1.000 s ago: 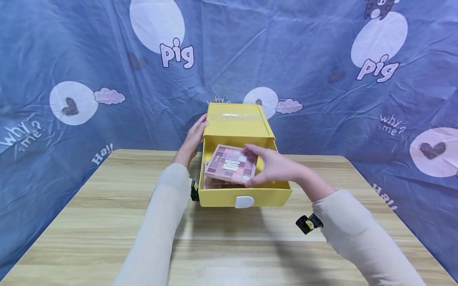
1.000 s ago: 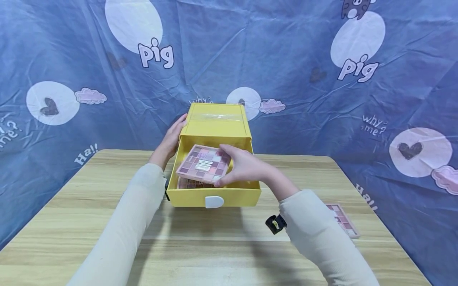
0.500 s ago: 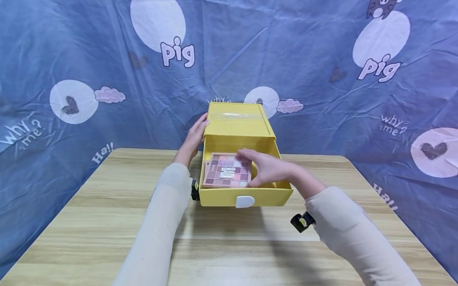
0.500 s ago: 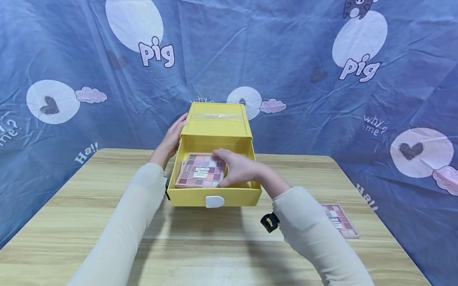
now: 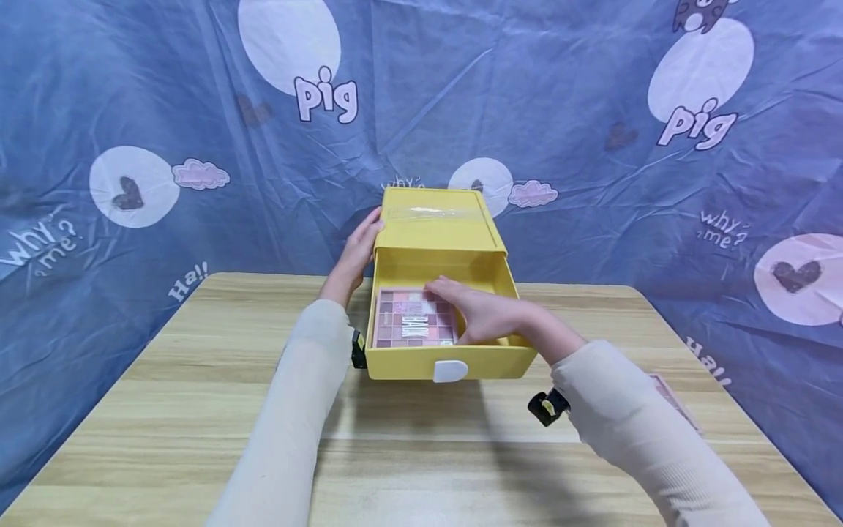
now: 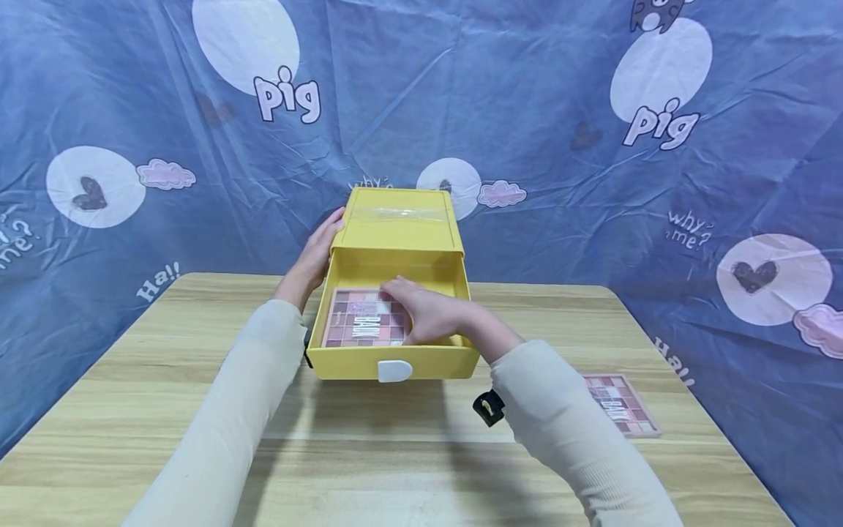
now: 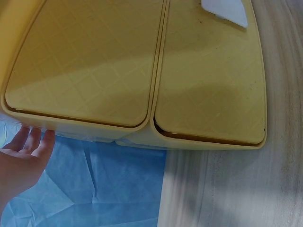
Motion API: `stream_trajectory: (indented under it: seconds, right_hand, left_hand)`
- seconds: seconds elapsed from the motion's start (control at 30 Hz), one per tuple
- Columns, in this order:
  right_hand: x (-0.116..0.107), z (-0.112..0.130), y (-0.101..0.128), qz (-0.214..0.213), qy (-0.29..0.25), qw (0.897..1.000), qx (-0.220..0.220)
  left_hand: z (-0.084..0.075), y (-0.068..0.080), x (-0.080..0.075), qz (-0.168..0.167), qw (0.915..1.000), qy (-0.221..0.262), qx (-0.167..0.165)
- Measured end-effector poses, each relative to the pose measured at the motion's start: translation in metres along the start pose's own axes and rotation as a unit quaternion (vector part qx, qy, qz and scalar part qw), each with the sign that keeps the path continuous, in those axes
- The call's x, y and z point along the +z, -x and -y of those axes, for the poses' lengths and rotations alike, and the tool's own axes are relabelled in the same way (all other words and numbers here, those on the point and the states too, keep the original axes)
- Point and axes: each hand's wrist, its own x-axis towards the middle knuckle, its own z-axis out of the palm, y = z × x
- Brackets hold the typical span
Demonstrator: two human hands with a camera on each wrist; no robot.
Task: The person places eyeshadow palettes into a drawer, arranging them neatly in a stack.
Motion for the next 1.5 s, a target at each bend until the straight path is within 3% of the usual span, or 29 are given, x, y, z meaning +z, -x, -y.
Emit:
stream_trajectory:
  seconds: [0.2, 0.47, 0.9, 1.13, 1.5]
  right_hand:
    - [-0.001, 0.003, -0.001, 0.011, 0.004, 1.0, -0.005]
    - [-0.002, 0.003, 0.002, 0.013, -0.014, 1.0, 0.02]
    - [-0.026, 0.011, 0.024, -0.072, -0.086, 0.991, 0.08]
    - [-0.038, 0.005, 0.039, -0.126, -0.105, 0.984, 0.074]
    - [-0.047, -0.02, 0.082, -0.211, -0.16, 0.961, 0.081]
  left_hand:
    - [0.0, -0.001, -0.001, -0.002, 1.0, -0.005, -0.001]
    - [0.002, -0.001, -0.001, -0.004, 1.0, -0.007, -0.004]
    - [0.002, -0.002, -0.003, 0.0, 1.0, -0.005, -0.002]
    - [0.002, -0.002, -0.002, -0.002, 1.0, -0.002, -0.002]
    - [0.002, -0.002, -0.001, 0.003, 1.0, -0.004, 0.0]
